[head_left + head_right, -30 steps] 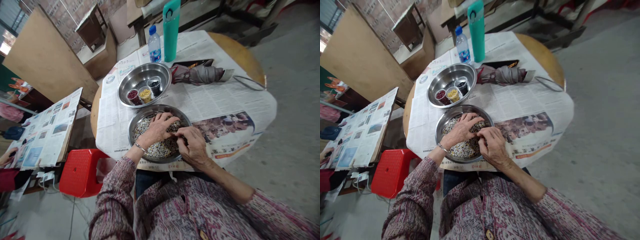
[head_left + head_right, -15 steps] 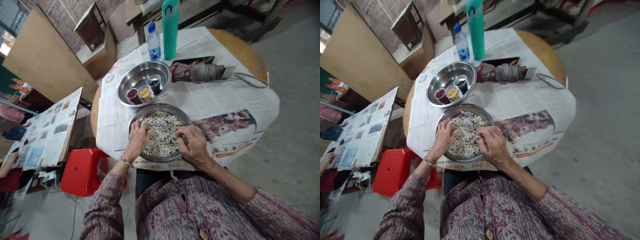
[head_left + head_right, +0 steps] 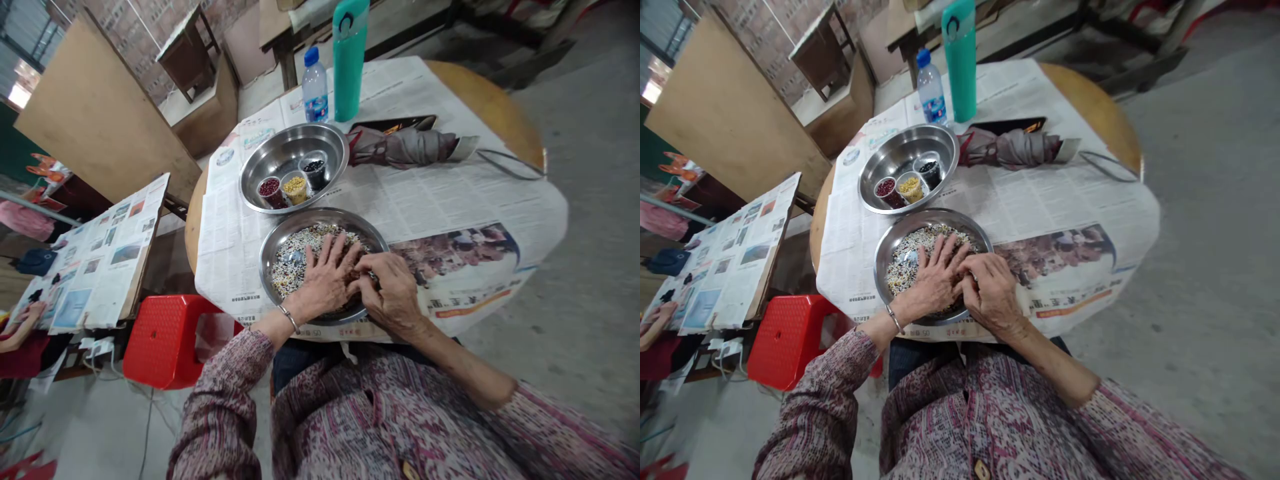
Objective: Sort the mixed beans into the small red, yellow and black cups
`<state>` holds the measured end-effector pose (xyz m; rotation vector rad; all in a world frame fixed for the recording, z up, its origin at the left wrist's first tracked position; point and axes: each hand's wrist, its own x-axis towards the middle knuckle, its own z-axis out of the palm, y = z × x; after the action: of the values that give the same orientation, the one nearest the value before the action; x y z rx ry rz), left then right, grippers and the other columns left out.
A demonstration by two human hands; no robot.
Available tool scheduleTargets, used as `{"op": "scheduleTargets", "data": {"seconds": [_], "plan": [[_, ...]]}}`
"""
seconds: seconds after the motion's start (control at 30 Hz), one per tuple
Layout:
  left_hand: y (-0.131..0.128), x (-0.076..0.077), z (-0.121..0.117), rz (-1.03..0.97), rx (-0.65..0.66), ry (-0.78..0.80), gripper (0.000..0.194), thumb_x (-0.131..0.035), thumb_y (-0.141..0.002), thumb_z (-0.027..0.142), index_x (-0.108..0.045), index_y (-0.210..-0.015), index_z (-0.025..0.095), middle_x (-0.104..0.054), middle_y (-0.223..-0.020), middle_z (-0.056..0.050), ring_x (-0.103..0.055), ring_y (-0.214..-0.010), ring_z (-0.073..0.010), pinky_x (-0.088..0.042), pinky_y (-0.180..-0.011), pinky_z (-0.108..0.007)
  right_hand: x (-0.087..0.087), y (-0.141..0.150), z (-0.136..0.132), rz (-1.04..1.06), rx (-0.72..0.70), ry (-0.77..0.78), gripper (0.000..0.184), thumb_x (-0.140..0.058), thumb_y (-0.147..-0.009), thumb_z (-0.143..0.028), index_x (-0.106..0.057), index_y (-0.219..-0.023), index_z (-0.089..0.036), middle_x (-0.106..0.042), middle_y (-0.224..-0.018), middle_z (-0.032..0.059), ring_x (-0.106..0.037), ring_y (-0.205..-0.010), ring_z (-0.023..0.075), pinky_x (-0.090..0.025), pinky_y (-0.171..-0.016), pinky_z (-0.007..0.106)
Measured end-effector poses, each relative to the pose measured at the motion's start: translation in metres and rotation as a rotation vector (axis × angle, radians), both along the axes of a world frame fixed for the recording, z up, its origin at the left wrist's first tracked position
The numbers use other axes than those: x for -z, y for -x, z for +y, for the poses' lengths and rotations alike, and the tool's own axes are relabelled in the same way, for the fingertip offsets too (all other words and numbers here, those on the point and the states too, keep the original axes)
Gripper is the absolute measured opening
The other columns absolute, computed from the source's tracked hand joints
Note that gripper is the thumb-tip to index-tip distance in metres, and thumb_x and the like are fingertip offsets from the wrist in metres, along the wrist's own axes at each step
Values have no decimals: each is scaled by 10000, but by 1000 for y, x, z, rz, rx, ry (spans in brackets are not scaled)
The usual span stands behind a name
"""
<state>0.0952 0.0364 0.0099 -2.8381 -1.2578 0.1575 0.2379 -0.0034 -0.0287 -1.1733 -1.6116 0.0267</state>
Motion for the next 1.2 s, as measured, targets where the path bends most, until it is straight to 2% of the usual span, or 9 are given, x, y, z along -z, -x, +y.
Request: {"op": "scheduleTargets", "data": {"seconds": [0.13, 0.33, 0.5, 0.57, 0.63, 0.77, 0.9, 1.07, 1.2], "plan": [[2, -3, 13, 36, 49, -61, 666, -315, -1051, 518, -208, -1630, 207, -179, -1718, -107, -85, -1602, -336, -195, -1249, -663, -1, 0, 0, 2, -1, -14, 184, -530, -849, -82, -566, -935, -241, -666, -897, 50, -622, -864, 235, -490, -821, 402], [29, -9, 31, 5, -203, -68, 730, -333, -1014, 647, -309, -1590, 198, -257, -1692, -132, -178, -1583, -348, -215, -1247, -657, -1, -1, 1, 10, -8, -7, 198, -523, -839, -80, -568, -940, -245, -681, -916, 51, -641, -884, 236, -497, -838, 410], [65, -29, -3, -51, -296, -50, 789, -506, -946, 673, -395, -1502, 125, -370, -1605, -239, -271, -1540, -395, -349, -1205, -587, 0, 0, 1, 22, -5, 23, 193, -528, -834, -88, -569, -928, -252, -691, -903, 49, -659, -879, 246, -508, -824, 431], [73, -42, -21, -65, -294, 9, 750, -624, -903, 635, -423, -1455, 169, -391, -1580, -217, -347, -1497, -378, -444, -1140, -541, 1, 1, 1, 29, -6, 29, 188, -531, -833, -93, -572, -926, -251, -695, -902, 49, -663, -879, 248, -510, -826, 435], [76, -52, -35, -65, -300, 93, 613, -705, -887, 542, -493, -1341, 189, -512, -1444, -172, -503, -1350, -327, -512, -1059, -485, 1, 1, 1, 36, -10, 22, 189, -536, -830, -92, -576, -928, -248, -699, -909, 50, -665, -888, 248, -508, -833, 435], [66, -56, -43, -102, -319, 272, 246, -698, -928, 289, -563, -1102, 179, -616, -1132, -84, -625, -1059, -232, -547, -957, -379, 0, 2, 2, 31, -16, -16, 198, -537, -817, -83, -581, -929, -240, -697, -901, 49, -654, -875, 244, -499, -828, 425], [39, -43, -32, -265, -243, 358, 172, -604, -954, 160, -574, -1119, 199, -628, -1102, -47, -625, -1049, -191, -526, -980, -328, -1, 3, 4, -7, -10, -69, 194, -525, -825, -80, -566, -926, -240, -679, -873, 36, -642, -849, 233, -490, -814, 406], [14, -32, 1, -327, -190, 211, 170, -503, -1004, 169, -601, -1140, 200, -619, -1153, -65, -625, -1041, -193, -538, -950, -325, -2, 2, 4, -21, -2, -52, 208, -528, -815, -71, -568, -921, -246, -676, -871, 30, -637, -840, 232, -484, -808, 404], [18, -31, 28, -317, -309, 32, 188, -469, -1033, 229, -624, -1136, 199, -617, -1183, -86, -608, -1088, -216, -532, -975, -356, -4, 1, 2, -16, -15, -44, 224, -531, -817, -58, -569, -930, -247, -675, -883, 29, -635, -845, 226, -485, -817, 399]]}}
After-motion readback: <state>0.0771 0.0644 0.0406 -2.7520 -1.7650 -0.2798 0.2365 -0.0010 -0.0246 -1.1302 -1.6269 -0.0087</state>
